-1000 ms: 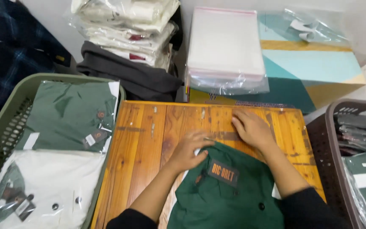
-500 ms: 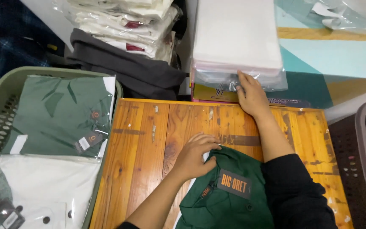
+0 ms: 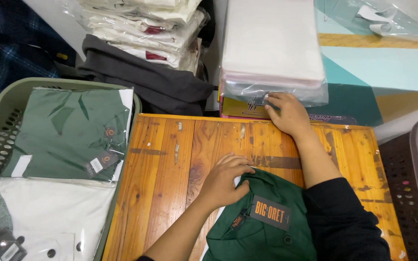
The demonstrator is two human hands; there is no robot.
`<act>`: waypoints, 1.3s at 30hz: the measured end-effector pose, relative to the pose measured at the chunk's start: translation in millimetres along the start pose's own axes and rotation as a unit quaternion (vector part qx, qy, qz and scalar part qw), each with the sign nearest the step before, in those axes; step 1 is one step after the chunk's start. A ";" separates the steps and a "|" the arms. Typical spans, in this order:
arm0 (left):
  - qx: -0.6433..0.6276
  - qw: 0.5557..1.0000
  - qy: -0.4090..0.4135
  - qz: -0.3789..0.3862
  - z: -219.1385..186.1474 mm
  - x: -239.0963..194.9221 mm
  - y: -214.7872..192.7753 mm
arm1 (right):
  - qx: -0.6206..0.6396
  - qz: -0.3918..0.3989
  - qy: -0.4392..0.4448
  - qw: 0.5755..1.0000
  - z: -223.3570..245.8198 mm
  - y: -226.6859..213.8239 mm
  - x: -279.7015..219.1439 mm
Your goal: Folding shirts and placing them into plastic packaging bags for shipping.
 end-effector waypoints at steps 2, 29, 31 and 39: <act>0.001 1.000 -0.001 0.000 -0.5 -0.3 0.7 | 0.006 -0.022 -0.012 1.000 2.1 -1.8 -1.0; 0.027 1.000 -0.013 0.008 -3.6 -1.5 2.6 | -0.092 -0.182 0.102 0.974 -4.4 -9.8 4.8; 0.032 0.999 -0.011 0.007 -4.5 -1.8 2.2 | -0.138 -0.243 0.007 0.960 -25.1 3.7 6.5; 0.025 0.999 -0.017 0.036 -13.1 3.3 -3.3 | -0.064 0.045 0.160 0.984 13.7 -27.2 17.0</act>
Point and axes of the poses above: each hand's wrist, its own x-axis towards the middle knuckle, its own y-axis out of the palm, z = x × y, the point moved 2 cm from there along x, towards the middle knuckle, and after that the axes turned 2 degrees about x, right-handed, at the moved point
